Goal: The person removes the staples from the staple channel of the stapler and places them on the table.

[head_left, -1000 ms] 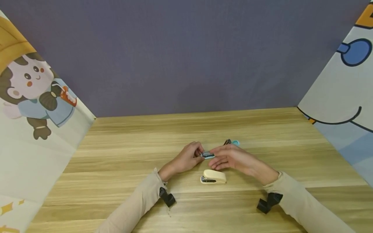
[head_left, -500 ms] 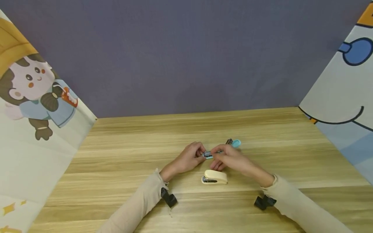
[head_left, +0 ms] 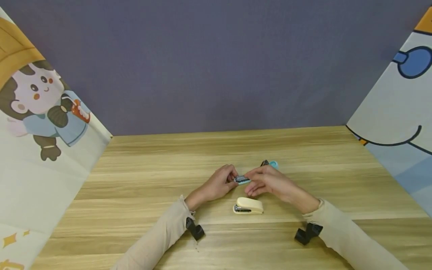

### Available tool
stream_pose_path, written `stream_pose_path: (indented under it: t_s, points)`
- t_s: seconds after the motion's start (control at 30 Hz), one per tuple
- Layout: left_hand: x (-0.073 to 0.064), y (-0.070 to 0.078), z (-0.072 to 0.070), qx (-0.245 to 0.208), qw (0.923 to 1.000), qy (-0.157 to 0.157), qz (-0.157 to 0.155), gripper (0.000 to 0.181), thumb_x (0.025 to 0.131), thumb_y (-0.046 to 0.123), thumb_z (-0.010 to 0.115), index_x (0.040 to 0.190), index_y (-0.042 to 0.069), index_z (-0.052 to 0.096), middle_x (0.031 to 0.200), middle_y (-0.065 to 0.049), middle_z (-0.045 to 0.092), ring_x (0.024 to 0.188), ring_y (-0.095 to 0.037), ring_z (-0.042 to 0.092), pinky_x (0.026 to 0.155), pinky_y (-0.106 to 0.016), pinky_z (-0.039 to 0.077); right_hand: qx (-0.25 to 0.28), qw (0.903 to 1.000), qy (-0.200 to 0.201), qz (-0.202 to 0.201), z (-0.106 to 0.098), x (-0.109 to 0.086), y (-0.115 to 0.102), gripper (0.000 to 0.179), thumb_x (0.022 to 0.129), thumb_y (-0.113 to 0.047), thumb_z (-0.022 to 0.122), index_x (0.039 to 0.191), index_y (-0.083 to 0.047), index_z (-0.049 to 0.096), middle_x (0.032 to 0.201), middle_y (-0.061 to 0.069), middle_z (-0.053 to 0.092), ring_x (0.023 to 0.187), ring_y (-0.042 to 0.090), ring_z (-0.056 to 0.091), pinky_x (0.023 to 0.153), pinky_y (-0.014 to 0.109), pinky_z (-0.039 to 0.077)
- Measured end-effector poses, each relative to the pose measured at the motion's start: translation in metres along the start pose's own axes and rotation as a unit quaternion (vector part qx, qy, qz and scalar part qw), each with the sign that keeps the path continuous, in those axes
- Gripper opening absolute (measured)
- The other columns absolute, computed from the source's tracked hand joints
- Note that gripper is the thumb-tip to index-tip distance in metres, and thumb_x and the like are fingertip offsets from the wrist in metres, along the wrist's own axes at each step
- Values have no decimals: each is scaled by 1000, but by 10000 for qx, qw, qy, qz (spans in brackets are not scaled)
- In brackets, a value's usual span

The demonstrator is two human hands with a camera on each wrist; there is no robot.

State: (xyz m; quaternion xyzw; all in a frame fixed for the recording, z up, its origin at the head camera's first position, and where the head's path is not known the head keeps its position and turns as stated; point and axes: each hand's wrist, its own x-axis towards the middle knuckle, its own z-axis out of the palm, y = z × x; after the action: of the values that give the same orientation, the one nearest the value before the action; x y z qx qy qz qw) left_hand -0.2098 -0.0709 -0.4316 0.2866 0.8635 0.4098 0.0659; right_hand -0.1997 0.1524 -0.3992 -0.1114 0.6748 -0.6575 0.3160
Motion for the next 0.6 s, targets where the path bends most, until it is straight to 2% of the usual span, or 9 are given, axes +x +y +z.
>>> stream_pose_path:
  t_s: [0.1,0.3,0.37,0.47,0.6]
  points:
    - [0,1,0,-40,10000,12,-17,12,92,0,68,100,2,60,94,-7,58,82,-12,55,72,-22,50,-110,9999,108,39,3,1,1,42,103,-9,43,133,21,43,88,16,73,83,23,72,76,33,60]
    - [1,0,1,-112,9999,48,37,13,91,-3,66,101,2,60,94,-8,59,81,-13,56,71,-22,50,-884,9948,510,-48,10,1,-2,40,104,-9,45,131,20,46,86,20,72,79,25,73,71,34,61]
    - [1,0,1,-91,9999,37,35,13,91,-3,66,101,2,60,94,-7,59,81,-12,55,70,-21,50,-988,9933,605,-43,10,0,-3,40,104,-9,45,132,20,45,84,21,72,76,26,73,68,35,61]
    - [1,-1,2,-57,9999,48,75,12,91,-3,66,101,2,60,94,-8,59,81,-13,56,70,-22,50,-906,9945,530,1,8,-2,-5,42,105,-12,45,133,20,45,82,22,72,73,26,73,66,37,61]
    - [1,-1,2,-19,10000,67,67,12,92,-3,66,100,2,59,93,-7,58,81,-14,56,70,-23,49,-379,9990,220,94,3,-2,-5,45,105,-13,43,135,19,43,83,20,72,75,26,73,70,39,61]
